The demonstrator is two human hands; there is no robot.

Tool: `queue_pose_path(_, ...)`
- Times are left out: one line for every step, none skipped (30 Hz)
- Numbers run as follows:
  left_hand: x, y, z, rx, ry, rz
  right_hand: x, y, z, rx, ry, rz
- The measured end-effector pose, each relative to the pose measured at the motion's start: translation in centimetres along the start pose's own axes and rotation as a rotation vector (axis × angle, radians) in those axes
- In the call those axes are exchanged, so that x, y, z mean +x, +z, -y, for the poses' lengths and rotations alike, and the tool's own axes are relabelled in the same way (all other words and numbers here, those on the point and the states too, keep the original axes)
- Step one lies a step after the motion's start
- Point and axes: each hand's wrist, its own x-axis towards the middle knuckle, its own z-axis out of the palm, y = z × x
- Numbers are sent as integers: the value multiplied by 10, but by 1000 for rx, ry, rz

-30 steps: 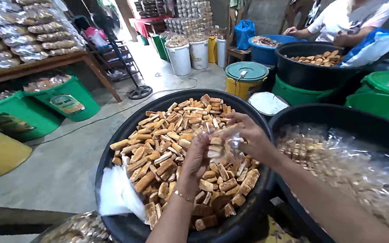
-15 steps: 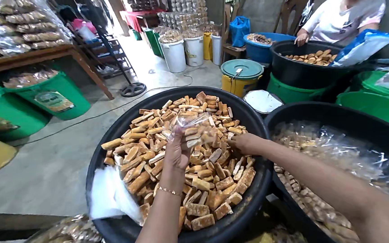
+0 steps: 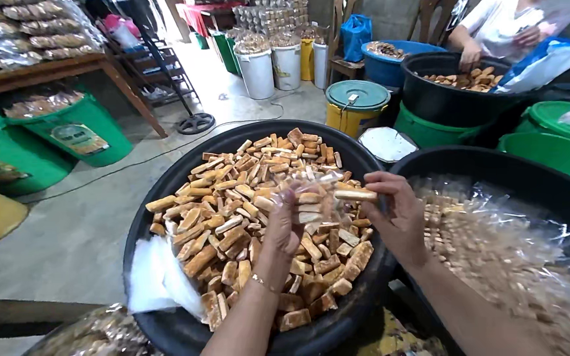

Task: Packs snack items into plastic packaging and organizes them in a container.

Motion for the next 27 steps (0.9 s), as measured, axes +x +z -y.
queue_pose_path(-4,3,5,9,-28,58,1,4,0,-50,-52,-5)
queue_pose_path(-8,6,10,8,-52,98,3,8,-2,-96,-96,11)
queue_pose_path(-13,9,13,-7,-75,125,5,11,-4,-125,-134,36)
queue_pose_path(-16,12,14,-30,-92,136,9,12,-4,-138,-156,80)
queue_pose_path(-18,14,14,-47,-96,143,13,13,-3,-135,-165,136)
queue_pose_path(-19,13,13,-65,-83,152,17,12,-2,-115,-161,204)
queue_pose_path(-18,11,12,-70,-60,164,20,12,-1,-64,-138,290)
queue_pose_path(-17,9,10,-58,-19,161,22,11,0,-9,-89,379)
queue_pose_path(-14,6,5,-33,37,136,22,10,-1,40,-12,449)
queue_pose_path(-10,1,-1,2,93,99,22,10,-3,42,86,494)
queue_pose_path(-5,-4,-8,33,143,43,21,10,-5,-31,208,550)
queue_pose_path(1,-10,-14,41,180,-24,22,11,-6,-175,350,695)
queue_pose_path(7,-15,-19,32,191,-93,25,16,-6,-349,478,918)
queue_pose_path(11,-19,-21,14,191,-148,24,25,-7,-503,557,1129)
queue_pose_path(14,-21,-23,-1,190,-179,18,34,-8,-610,587,1262)
queue_pose_path(14,-21,-23,-11,187,-187,12,41,-6,-674,589,1326)
queue_pose_path(14,-20,-22,-8,183,-185,8,46,-3,-701,574,1350)
queue_pose_path(12,-18,-22,-4,176,-171,5,49,-1,-694,552,1353)
queue_pose_path(10,-16,-21,-9,172,-150,3,52,2,-664,532,1360)
queue_pose_path(9,-15,-21,-14,163,-128,1,54,4,-640,511,1379)
queue_pose_path(8,-14,-21,-16,149,-119,-1,55,5,-629,484,1406)
queue_pose_path(7,-12,-22,-26,137,-118,-3,55,5,-612,464,1430)
queue_pose_path(7,-11,-22,-31,127,-114,-4,53,5,-590,466,1455)
queue_pose_path(6,-11,-23,-42,123,-103,-4,51,4,-570,477,1471)
queue_pose_path(6,-11,-23,-57,129,-85,-4,48,3,-548,491,1473)
queue_pose_path(6,-11,-23,-70,141,-56,-5,45,1,-529,502,1472)
queue_pose_path(6,-12,-23,-85,155,-28,-5,43,0,-518,501,1468)
